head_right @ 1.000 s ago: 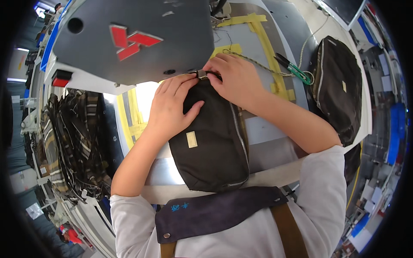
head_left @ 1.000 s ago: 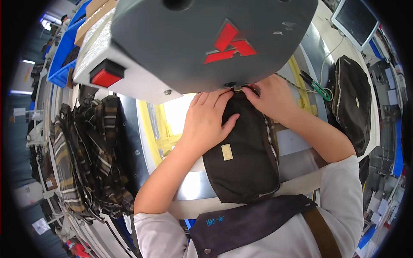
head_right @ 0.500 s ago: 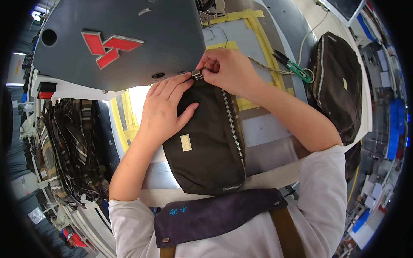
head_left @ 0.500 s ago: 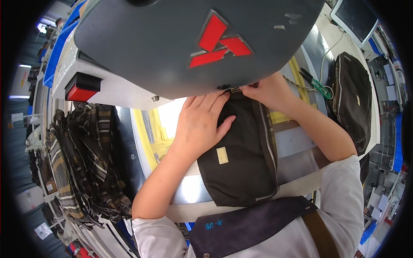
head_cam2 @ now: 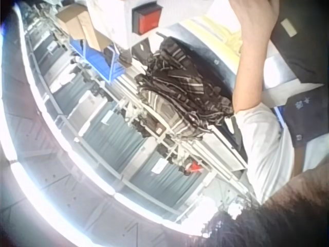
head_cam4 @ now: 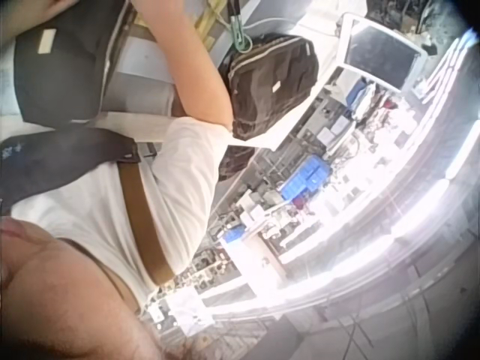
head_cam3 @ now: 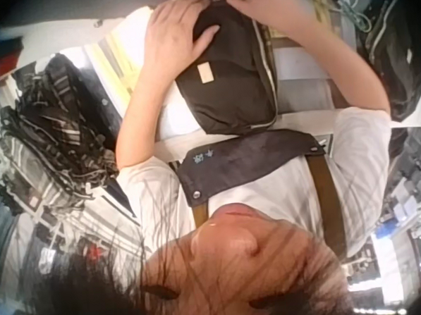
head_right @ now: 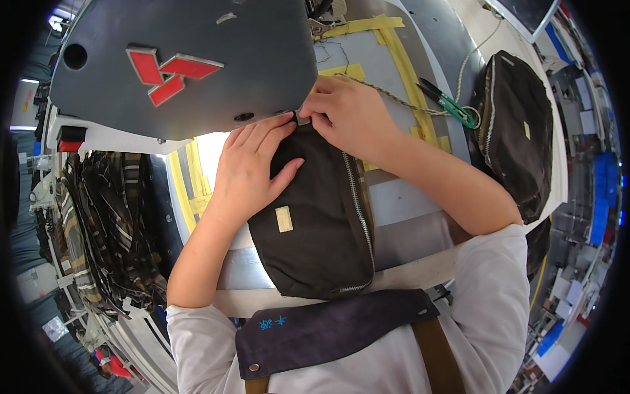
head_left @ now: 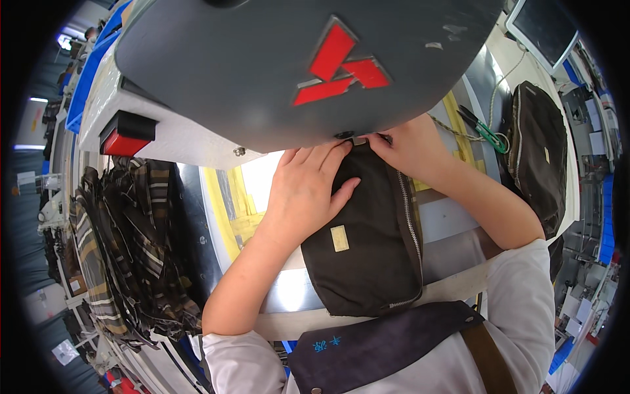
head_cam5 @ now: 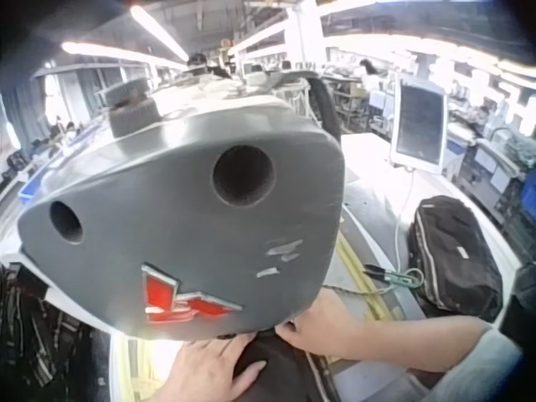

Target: The person aligns a dark bag under a sewing machine and sews along the zipper edge. They repeatedly adjust the bag, guide it through the machine, and reposition it to continue stitching different sections of the zipper area.

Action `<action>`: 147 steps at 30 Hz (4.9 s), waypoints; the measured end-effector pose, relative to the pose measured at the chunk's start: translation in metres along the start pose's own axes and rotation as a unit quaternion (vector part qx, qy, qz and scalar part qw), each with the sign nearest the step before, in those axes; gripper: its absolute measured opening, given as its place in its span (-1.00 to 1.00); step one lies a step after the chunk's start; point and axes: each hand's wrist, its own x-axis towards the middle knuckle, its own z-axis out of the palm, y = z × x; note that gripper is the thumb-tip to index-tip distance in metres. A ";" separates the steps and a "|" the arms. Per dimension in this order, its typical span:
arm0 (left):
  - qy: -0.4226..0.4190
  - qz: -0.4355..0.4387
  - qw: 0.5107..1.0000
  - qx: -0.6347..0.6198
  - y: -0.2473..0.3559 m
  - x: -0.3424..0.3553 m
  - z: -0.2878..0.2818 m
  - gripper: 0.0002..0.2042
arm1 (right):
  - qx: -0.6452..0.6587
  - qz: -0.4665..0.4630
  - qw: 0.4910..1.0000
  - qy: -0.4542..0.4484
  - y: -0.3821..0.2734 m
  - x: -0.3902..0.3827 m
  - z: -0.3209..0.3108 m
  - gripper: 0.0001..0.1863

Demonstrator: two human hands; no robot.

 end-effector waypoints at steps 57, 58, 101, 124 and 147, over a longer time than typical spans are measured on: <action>0.221 0.123 0.967 -0.041 -0.034 -0.009 0.046 -0.58 | -0.186 -0.158 0.963 -0.115 0.009 -0.018 0.000 -0.56; 0.227 0.119 0.966 -0.043 -0.036 -0.010 0.050 -0.57 | -0.185 -0.163 0.962 -0.121 0.008 -0.018 0.003 -0.56; 0.239 0.116 0.963 -0.048 -0.037 -0.003 0.060 -0.57 | -0.195 -0.158 0.960 -0.128 0.023 -0.022 0.001 -0.51; 0.236 0.113 0.964 -0.045 -0.035 -0.003 0.056 -0.59 | -0.188 -0.150 0.963 -0.118 0.015 -0.021 0.000 -0.53; 0.245 0.116 0.962 -0.023 -0.037 -0.003 0.058 -0.58 | -0.192 -0.164 0.962 -0.104 0.014 -0.019 0.000 -0.54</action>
